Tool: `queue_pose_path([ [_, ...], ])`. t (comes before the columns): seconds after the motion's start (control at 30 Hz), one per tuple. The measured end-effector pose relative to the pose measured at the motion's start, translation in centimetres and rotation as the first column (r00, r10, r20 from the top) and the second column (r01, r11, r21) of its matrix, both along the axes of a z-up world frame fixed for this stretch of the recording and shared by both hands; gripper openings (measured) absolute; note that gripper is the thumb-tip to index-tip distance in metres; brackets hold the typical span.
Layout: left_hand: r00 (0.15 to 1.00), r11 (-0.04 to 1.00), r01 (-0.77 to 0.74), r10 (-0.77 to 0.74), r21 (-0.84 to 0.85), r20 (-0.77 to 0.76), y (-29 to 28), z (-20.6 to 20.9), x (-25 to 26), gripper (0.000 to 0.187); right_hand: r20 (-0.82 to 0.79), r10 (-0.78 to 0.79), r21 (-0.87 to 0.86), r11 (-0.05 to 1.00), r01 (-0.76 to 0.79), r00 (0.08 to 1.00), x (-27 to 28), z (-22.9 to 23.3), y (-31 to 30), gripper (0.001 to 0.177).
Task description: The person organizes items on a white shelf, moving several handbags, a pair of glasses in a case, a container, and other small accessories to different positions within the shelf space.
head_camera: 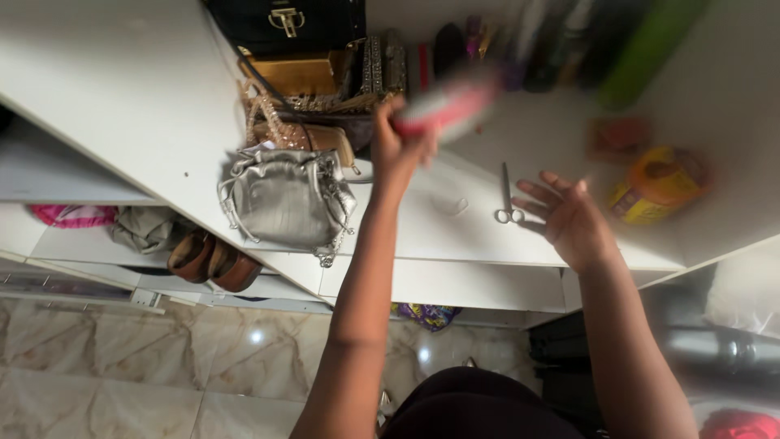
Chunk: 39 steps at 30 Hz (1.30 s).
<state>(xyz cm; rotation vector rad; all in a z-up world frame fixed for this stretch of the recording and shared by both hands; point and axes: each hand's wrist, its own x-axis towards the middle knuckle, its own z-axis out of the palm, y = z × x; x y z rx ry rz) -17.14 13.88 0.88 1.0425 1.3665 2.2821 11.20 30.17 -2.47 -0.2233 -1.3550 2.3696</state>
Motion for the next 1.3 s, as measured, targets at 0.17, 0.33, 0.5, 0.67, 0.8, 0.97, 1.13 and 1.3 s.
queue_pose_path([
  [0.17,0.435,0.536,-0.842,0.735,0.053,-0.519,15.4,-1.9,-10.4,0.063,0.21,-0.216,0.152,0.971,0.187,0.954,-0.5,-1.9,1.2,0.052],
  [0.33,0.416,0.269,-0.909,0.558,-0.317,-0.718,20.9,-4.8,-14.9,0.085,0.37,-0.337,0.343,0.916,0.21,0.865,1.2,-3.4,1.2,0.045],
  [0.5,0.567,0.333,-0.823,0.418,-0.461,-0.71,17.7,-0.4,-11.7,0.105,0.38,-0.353,0.412,0.892,0.186,0.855,2.6,-4.6,2.1,0.043],
  [0.67,0.182,0.243,-0.966,0.414,-0.084,-0.892,13.7,1.9,-5.6,0.091,0.37,-0.591,0.841,0.541,0.012,0.717,1.4,-4.4,0.5,0.037],
  [0.8,0.445,0.507,-0.815,0.236,-0.281,-0.864,9.1,-2.3,4.6,0.066,0.063,-0.598,0.998,0.057,-0.036,0.799,-1.2,-3.5,-1.7,0.028],
  [0.97,0.715,0.46,-0.608,-0.036,-0.647,-0.698,4.5,-7.0,12.9,0.035,-0.068,-0.56,0.995,-0.095,0.018,0.826,-2.1,-4.4,-2.8,0.011],
  [1.13,0.737,0.495,-0.608,0.059,-0.621,-0.674,3.8,-9.1,15.8,0.032,0.204,-0.575,0.969,0.236,-0.079,0.792,-1.7,-4.4,-0.9,0.025],
  [1.3,0.505,0.582,-0.704,0.008,-0.407,-0.863,4.1,-9.1,17.8,0.013,-0.036,-0.563,0.991,0.088,0.103,0.826,-2.6,-4.8,-0.3,0.028],
])
